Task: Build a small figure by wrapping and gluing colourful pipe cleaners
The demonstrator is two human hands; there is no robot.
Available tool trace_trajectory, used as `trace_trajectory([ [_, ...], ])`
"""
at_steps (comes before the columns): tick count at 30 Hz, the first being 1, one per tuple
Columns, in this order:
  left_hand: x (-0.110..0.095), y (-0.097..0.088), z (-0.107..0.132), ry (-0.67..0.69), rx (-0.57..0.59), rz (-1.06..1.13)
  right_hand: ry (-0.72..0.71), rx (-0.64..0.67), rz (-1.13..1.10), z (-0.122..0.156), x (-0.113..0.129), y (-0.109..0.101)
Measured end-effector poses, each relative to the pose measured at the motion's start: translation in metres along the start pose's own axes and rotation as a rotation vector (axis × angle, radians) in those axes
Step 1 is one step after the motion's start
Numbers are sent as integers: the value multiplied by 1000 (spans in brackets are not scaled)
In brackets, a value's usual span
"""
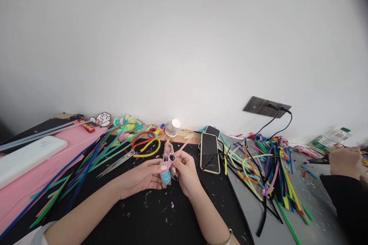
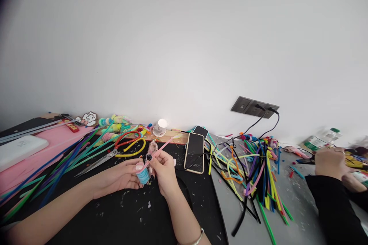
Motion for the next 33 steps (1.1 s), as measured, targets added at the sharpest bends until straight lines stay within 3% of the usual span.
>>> trace_trajectory([
  [33,-4,0,2,14,-14,-53,-13,-22,-5,0,2,-1],
])
Point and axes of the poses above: each hand's wrist, its own z-axis away from the middle knuckle, its own y-axis out of the palm, x = y × z, the point moved 9 cm from there along -z, towards the middle knuckle, and after that the axes turned 12 degrees about -z, right-handed, at the moved point
